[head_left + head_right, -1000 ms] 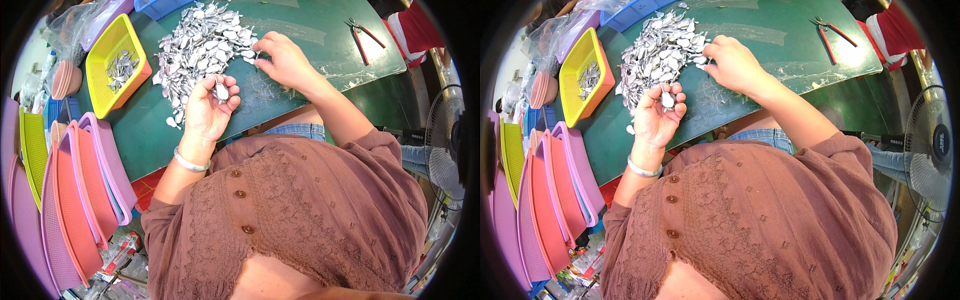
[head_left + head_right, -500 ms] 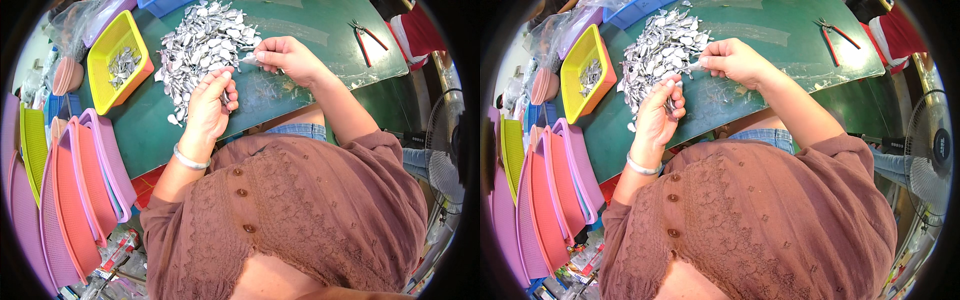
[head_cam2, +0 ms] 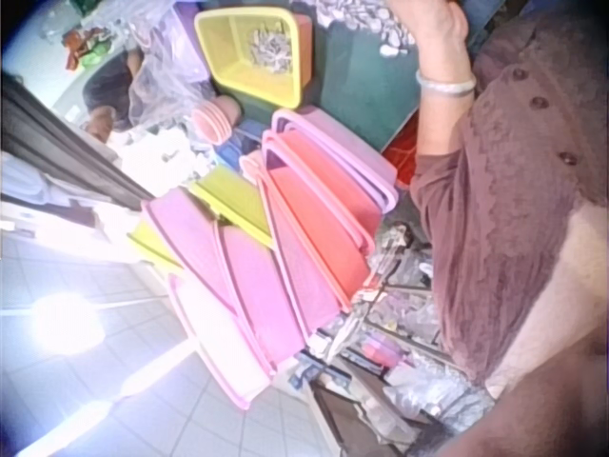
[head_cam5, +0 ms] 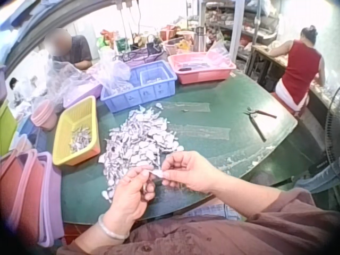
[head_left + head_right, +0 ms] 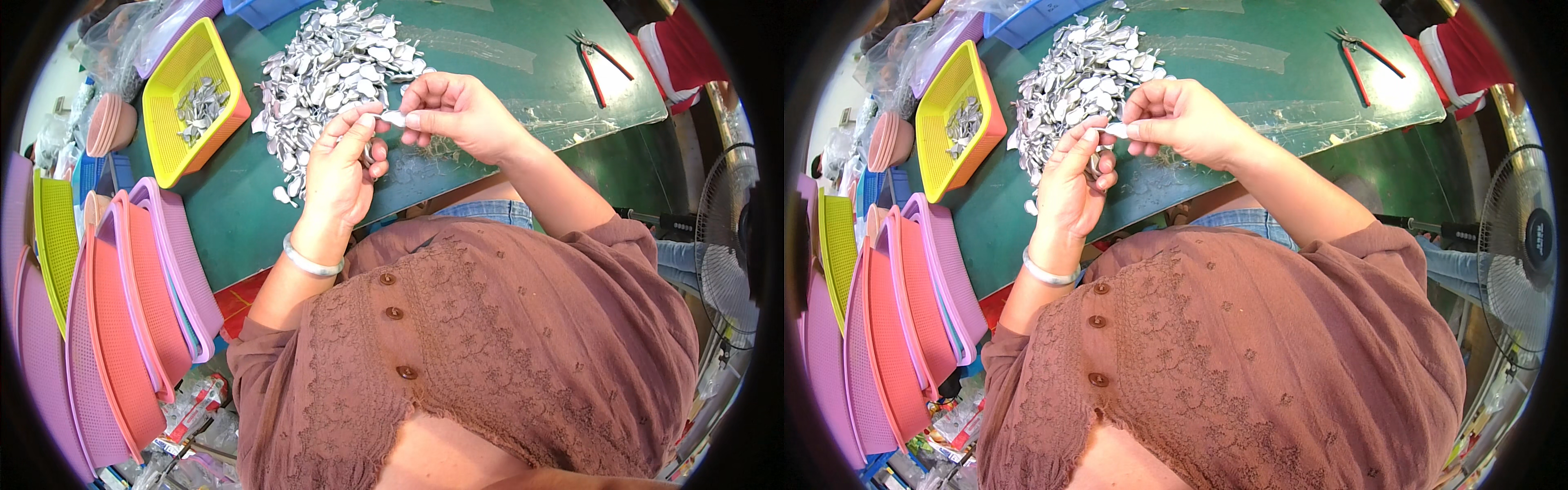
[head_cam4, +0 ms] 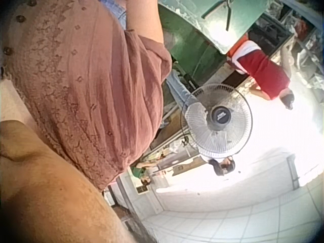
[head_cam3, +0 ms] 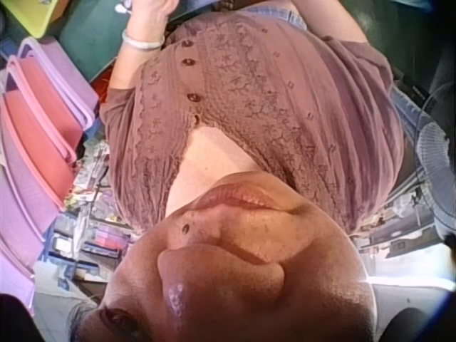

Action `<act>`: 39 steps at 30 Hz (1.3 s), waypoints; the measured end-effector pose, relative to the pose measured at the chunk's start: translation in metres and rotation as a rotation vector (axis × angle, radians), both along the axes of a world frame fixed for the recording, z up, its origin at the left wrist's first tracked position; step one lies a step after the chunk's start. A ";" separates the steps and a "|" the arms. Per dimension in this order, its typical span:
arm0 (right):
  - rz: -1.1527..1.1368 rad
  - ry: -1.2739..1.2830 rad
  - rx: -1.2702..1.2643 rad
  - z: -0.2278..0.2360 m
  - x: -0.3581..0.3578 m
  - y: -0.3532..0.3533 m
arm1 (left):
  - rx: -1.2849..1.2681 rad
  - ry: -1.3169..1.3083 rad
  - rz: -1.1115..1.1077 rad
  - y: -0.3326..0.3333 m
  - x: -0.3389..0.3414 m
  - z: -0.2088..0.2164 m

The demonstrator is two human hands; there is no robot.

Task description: The person picks up small white plastic parts from a pile, inserts metal pins into them by hand, and uses pliers to trim the metal wire.

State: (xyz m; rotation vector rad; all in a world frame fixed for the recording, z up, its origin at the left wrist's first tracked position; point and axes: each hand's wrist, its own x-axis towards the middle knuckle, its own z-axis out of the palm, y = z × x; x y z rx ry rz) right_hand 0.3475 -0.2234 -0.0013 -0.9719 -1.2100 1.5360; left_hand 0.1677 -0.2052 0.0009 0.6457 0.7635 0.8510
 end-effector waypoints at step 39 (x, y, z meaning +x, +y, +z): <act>-0.205 -1.229 0.759 -0.018 0.009 0.019 | -0.093 0.199 -0.143 -0.001 -0.004 -0.001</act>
